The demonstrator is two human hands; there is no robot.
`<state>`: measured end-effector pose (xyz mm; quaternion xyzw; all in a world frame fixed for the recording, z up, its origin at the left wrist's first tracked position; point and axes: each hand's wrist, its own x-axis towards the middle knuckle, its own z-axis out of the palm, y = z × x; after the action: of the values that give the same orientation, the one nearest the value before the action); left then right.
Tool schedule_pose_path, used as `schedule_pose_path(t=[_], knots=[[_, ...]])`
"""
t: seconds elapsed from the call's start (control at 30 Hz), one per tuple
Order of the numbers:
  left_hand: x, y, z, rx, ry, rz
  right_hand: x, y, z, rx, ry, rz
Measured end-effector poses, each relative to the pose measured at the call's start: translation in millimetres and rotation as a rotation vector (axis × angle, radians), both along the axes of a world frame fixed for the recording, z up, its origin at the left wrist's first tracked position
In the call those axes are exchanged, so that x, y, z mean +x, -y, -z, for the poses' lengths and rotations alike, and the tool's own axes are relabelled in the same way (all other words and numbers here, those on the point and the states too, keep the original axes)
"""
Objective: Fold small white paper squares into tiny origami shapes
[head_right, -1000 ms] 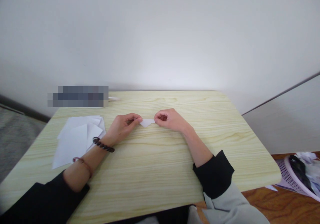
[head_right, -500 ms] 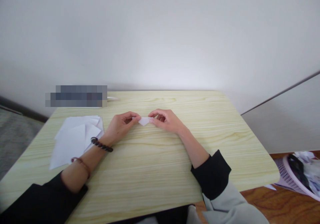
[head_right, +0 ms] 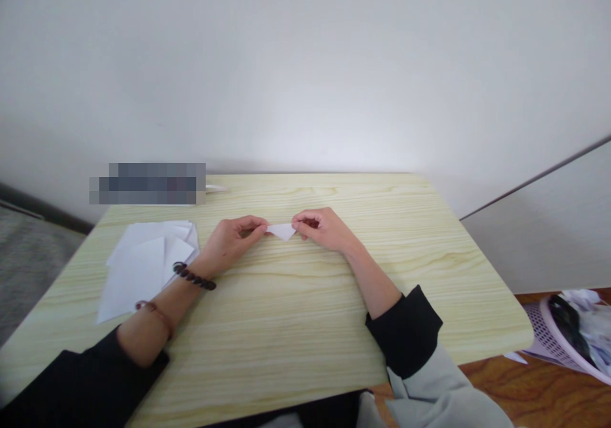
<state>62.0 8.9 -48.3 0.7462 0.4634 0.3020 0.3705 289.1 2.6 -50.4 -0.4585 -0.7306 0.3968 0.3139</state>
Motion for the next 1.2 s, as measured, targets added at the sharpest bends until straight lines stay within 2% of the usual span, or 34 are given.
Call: schedule_pose_path(t=[0.1,0.27,0.37,0.47,0.6,0.8,0.93,1.07,1.2], knots=[[-2.0,-0.6,-0.8,-0.021,-0.014,-0.003,2.4,-1.1,1.1,-0.035,-0.027,0.002],[-2.0,-2.8,1.5,-0.072,0.143,-0.002,4.4,-2.5,4.5,-0.026,-0.062,0.121],[-0.4,-3.5,4.2,-0.063,0.164,-0.034,1.3,-2.2,6.1,0.002,-0.074,0.159],[0.1,-3.8,5.8,-0.051,0.179,-0.066,-4.3,-0.4,6.3,0.086,-0.055,0.228],[1.4,-2.9,2.9,-0.024,0.175,-0.025,-14.7,4.1,4.9,0.248,0.016,0.294],[6.1,-0.2,-2.9,-0.002,0.193,0.010,-28.3,10.2,6.4,0.322,0.015,0.222],[6.2,-0.4,-1.2,0.011,0.165,0.043,-31.6,11.7,6.6,0.301,-0.004,0.213],[5.4,-1.5,0.4,0.062,0.081,0.047,-33.1,13.4,2.7,0.260,-0.007,0.115],[4.4,-2.1,1.8,0.034,0.068,0.034,-33.0,14.8,0.9,0.214,-0.018,0.093]])
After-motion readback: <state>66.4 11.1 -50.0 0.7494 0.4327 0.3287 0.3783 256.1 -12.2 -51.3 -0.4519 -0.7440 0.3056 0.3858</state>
